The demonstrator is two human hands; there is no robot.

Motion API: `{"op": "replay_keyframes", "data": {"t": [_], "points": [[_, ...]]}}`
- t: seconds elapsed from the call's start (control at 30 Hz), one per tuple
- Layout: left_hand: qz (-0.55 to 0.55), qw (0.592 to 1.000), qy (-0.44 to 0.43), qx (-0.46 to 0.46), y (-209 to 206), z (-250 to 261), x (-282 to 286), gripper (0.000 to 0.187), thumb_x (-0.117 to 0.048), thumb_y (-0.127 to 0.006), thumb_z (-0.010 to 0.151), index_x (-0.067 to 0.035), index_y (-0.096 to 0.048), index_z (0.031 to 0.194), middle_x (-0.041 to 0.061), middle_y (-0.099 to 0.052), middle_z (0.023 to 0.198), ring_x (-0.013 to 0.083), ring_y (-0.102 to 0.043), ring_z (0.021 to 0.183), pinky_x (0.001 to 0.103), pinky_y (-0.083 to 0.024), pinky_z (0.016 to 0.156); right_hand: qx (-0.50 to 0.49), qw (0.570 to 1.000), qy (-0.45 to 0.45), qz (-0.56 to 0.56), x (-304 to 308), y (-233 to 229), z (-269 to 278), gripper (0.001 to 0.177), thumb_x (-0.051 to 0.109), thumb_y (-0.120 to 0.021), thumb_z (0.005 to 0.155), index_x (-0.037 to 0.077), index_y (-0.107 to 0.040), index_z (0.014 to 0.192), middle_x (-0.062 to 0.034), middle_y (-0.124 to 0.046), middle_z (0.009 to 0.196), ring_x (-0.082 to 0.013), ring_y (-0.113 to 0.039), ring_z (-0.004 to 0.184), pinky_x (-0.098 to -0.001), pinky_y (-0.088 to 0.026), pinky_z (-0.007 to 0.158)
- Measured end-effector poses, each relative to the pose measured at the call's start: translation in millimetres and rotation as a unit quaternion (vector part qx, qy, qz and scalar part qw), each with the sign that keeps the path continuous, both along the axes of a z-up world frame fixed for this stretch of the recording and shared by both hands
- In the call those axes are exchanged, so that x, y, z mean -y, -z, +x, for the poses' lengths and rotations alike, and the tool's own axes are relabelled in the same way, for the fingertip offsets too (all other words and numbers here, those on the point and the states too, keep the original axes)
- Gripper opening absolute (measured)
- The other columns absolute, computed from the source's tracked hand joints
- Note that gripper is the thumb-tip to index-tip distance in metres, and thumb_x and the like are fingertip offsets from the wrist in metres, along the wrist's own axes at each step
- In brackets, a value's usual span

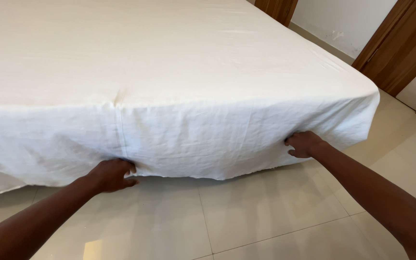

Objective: The person fits a white fitted sheet onto a mattress, smoothing the surface and tucking the edges under the mattress at each corner and along the sides. The person works around the bed, adjusting the sheet to ensure it is snug and wrinkle-free.

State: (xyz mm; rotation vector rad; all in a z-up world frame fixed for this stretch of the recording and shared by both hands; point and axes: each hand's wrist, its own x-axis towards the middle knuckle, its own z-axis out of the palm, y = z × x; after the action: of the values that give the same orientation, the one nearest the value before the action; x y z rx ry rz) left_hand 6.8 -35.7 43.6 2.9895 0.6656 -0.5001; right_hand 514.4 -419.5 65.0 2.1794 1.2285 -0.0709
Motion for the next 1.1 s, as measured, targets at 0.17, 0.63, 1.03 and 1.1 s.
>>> {"op": "replay_keyframes", "data": {"t": [0.17, 0.63, 1.03, 1.1], "points": [[0.217, 0.897, 0.378, -0.07, -24, 6, 24, 0.032, -0.031, -0.048, 0.109, -0.008, -0.063, 0.126, 0.011, -0.063, 0.134, 0.0283, -0.052, 0.134, 0.043, -0.038, 0.118, 0.007, 0.971, -0.239, -0.027, -8, -5, -17, 0.036, 0.037, -0.053, 0.103, 0.012, -0.07, 0.083, -0.0096, -0.075, 0.092, -0.0288, -0.07, 0.089, -0.0454, -0.054, 0.087], [0.41, 0.766, 0.148, 0.471, -95, 37, 22, 0.071, -0.047, -0.047, 0.099, 0.003, -0.044, 0.149, 0.027, -0.044, 0.154, 0.0383, -0.038, 0.145, 0.06, -0.016, 0.12, 0.131, 0.735, -0.488, 0.453, -103, -119, -150, 0.054, 0.043, -0.065, 0.093, 0.005, -0.06, 0.131, -0.0164, -0.059, 0.133, -0.03, -0.057, 0.122, -0.0462, -0.048, 0.103], [0.234, 0.824, 0.134, 0.498, -133, 33, 2, 0.017, -0.009, -0.051, 0.099, -0.003, -0.05, 0.084, 0.012, -0.049, 0.08, 0.0261, -0.047, 0.075, 0.041, -0.043, 0.073, 0.13, 0.787, -0.485, 0.358, -106, -147, -125, 0.036, 0.04, -0.067, 0.096, 0.01, -0.056, 0.079, -0.0052, -0.057, 0.078, -0.0222, -0.061, 0.076, -0.0369, -0.051, 0.068], [0.216, 0.832, 0.129, 0.495, -135, 33, 3, 0.016, -0.007, -0.051, 0.098, -0.003, -0.049, 0.083, 0.012, -0.05, 0.079, 0.0263, -0.048, 0.074, 0.041, -0.044, 0.072, 0.106, 0.79, -0.49, 0.354, -106, -150, -125, 0.037, 0.037, -0.069, 0.095, 0.011, -0.054, 0.073, -0.004, -0.056, 0.071, -0.0212, -0.06, 0.069, -0.0366, -0.05, 0.063]]}}
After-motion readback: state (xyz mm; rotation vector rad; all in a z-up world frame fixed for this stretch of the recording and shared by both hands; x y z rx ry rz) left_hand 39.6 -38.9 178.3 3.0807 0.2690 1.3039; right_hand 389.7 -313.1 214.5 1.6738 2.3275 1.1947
